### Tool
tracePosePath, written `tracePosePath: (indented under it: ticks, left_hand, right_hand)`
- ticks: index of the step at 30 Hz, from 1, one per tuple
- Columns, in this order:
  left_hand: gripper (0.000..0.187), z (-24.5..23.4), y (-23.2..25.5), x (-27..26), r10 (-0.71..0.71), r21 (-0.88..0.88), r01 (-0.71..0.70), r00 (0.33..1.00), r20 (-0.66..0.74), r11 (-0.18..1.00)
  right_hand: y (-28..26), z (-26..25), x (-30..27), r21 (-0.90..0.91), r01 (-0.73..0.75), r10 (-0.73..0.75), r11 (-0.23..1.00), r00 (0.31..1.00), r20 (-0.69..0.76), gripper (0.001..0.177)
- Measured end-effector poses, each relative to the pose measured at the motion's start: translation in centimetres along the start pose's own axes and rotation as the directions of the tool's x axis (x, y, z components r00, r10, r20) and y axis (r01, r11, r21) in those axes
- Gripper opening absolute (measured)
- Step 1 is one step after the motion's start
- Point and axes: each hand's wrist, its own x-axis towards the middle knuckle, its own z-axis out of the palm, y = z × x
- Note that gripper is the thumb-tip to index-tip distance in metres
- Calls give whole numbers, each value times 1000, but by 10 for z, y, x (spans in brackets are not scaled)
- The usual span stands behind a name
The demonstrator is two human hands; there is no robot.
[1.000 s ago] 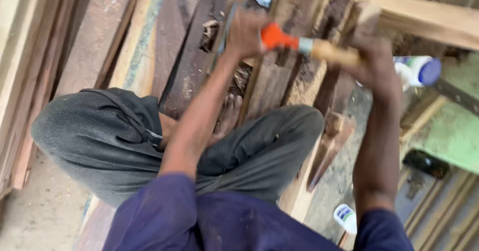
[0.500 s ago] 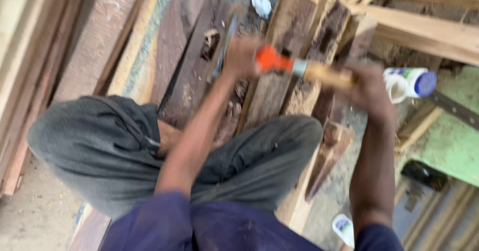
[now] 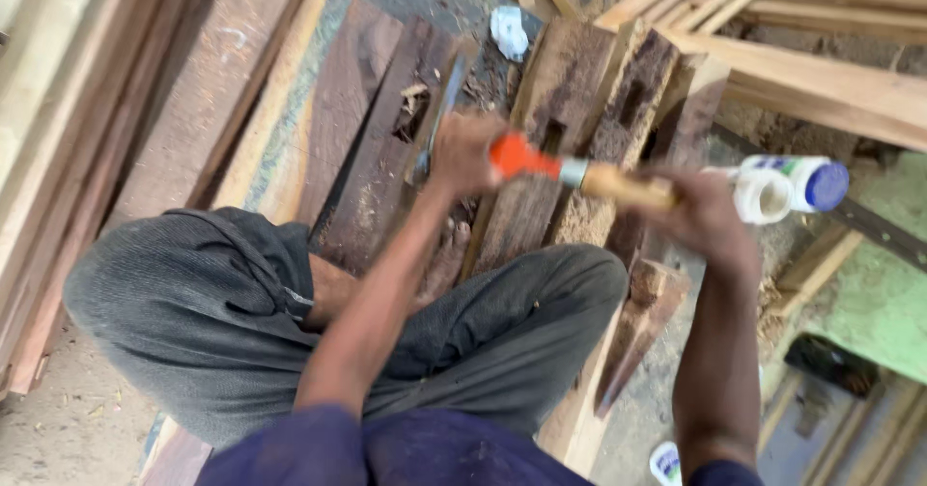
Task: The person sits cross-legged on the floor and uses a chisel and a wooden mallet to carve a rectangular recess into a piece of dark wood. They repeatedly strike the chisel to remove wood chips and occasionally clear the debris by hand.
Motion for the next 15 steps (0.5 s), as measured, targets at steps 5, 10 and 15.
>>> tracePosePath:
  ticks: [5, 10, 15]
  left_hand:
    - [52, 7, -15, 93, 69, 49, -74, 993, 95, 996]
    - [41, -8, 4, 13, 8, 10, -9, 1000, 28, 1000]
    - [27, -6, 14, -19, -77, 32, 76, 996, 49, 997]
  right_hand:
    - [16, -24, 44, -39, 83, -89, 996, 981, -173, 31]
    - [-2, -1, 8, -143, -124, 127, 982, 992, 9, 28]
    - [0, 2, -1, 33, 56, -57, 998, 998, 32, 34]
